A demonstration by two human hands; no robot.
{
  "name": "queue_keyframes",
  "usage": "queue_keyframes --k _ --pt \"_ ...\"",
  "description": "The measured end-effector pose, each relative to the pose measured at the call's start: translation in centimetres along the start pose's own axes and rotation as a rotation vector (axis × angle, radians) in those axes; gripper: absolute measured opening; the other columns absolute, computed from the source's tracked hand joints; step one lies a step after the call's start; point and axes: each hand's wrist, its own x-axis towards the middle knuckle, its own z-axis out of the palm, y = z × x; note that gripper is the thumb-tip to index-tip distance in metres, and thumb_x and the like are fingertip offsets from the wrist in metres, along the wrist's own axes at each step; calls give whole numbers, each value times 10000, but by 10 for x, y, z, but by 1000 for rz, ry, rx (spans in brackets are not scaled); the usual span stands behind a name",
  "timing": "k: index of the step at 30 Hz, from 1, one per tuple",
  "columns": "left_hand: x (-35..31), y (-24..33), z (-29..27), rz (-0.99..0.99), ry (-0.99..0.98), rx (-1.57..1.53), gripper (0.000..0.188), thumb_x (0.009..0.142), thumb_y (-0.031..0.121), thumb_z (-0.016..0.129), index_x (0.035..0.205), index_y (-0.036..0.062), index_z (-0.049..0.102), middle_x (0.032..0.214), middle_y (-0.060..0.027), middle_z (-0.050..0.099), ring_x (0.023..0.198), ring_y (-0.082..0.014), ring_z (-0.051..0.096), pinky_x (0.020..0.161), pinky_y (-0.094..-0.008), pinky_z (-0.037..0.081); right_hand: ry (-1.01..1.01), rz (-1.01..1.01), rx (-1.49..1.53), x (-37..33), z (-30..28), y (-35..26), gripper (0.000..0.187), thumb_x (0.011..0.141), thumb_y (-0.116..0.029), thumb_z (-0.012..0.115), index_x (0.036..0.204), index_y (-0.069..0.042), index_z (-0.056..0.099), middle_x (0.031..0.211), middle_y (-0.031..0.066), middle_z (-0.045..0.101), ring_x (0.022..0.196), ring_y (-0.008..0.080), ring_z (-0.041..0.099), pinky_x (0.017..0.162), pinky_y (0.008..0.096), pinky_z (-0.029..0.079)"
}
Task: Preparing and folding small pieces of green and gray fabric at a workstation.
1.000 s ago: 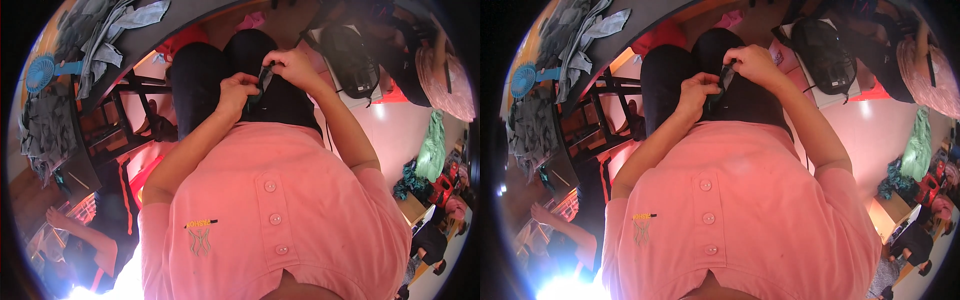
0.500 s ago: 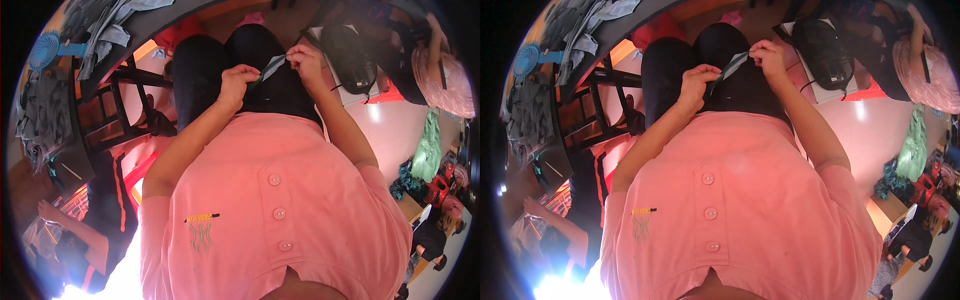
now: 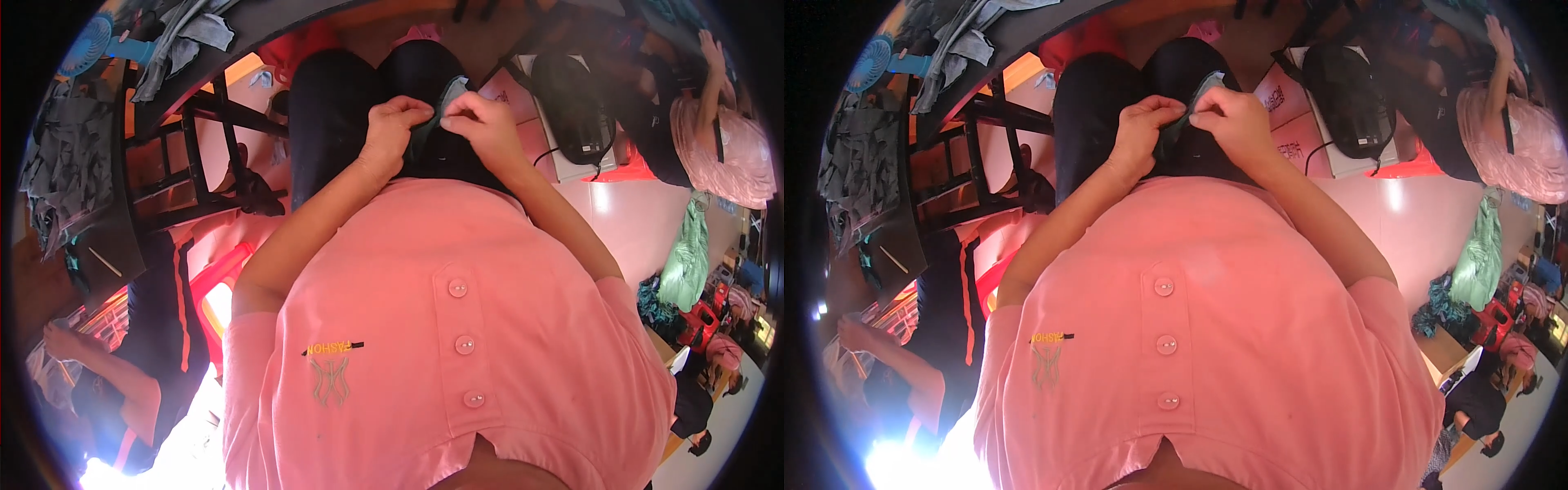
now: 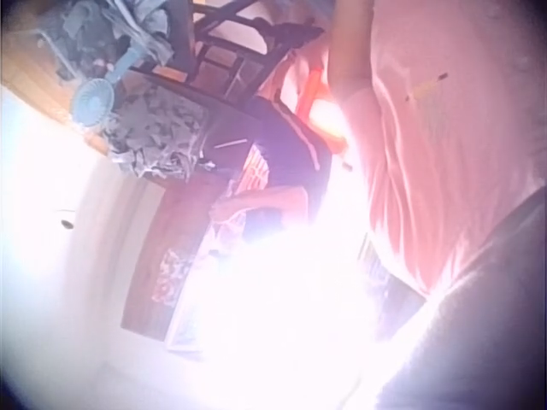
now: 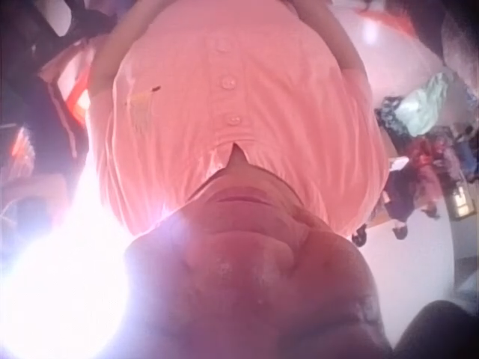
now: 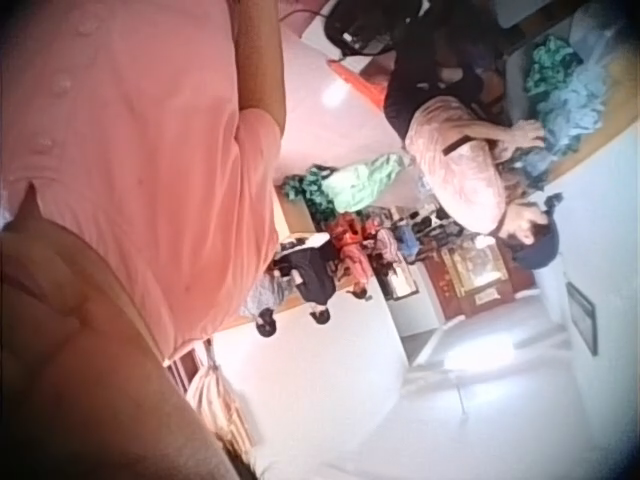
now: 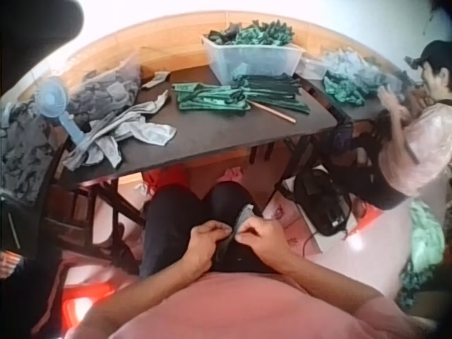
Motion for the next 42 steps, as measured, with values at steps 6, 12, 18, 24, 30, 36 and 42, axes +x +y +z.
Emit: queue_keyframes --k 6,12,18,24,30,36,42 --pt "-4 8 3 -154 -31 84 206 808 1 649 1007 -50 656 864 -110 668 755 -181 641 666 -284 529 7 184 58 0 -1 7 133 711 -153 708 784 -45 683 696 114 662 653 233 652 612 340 486" --pt "4 6 9 -166 -63 -55 280 774 -52 639 1053 -62 641 887 -116 664 777 -200 644 664 -305 542 -28 237 74 -2 -1 17 155 705 -149 711 803 -31 694 715 116 679 670 239 663 615 343 492" --pt "0 8 15 38 4 -93 335 677 -121 650 1005 -52 656 841 -73 622 794 -149 594 747 -262 502 -51 326 123 4 0 3 156 710 -156 697 784 -20 681 669 120 655 609 211 639 586 333 482" --pt "-3 5 19 99 10 -72 330 659 -119 663 979 -39 645 842 -48 600 803 -135 573 748 -253 488 -30 277 225 9 9 12 143 716 -146 672 709 -9 633 597 103 615 548 180 604 516 310 452" --pt "-7 8 14 115 13 -12 272 718 -109 656 980 -37 631 910 -65 629 830 -133 594 799 -246 484 -2 184 291 7 6 5 112 727 -112 656 695 -11 620 590 60 606 542 128 579 486 275 422" --pt "-11 14 13 78 -83 -60 233 754 -87 658 981 -38 644 919 -67 648 845 -128 605 805 -247 481 -35 225 420 2 5 9 85 749 -85 631 716 -14 598 621 37 585 556 98 547 505 249 415" --pt "-13 13 10 127 -58 -17 217 793 -67 642 1009 -45 645 929 -80 657 878 -142 618 831 -247 485 -35 160 312 3 9 6 86 784 -89 627 771 -9 597 666 29 597 587 93 544 537 249 441"
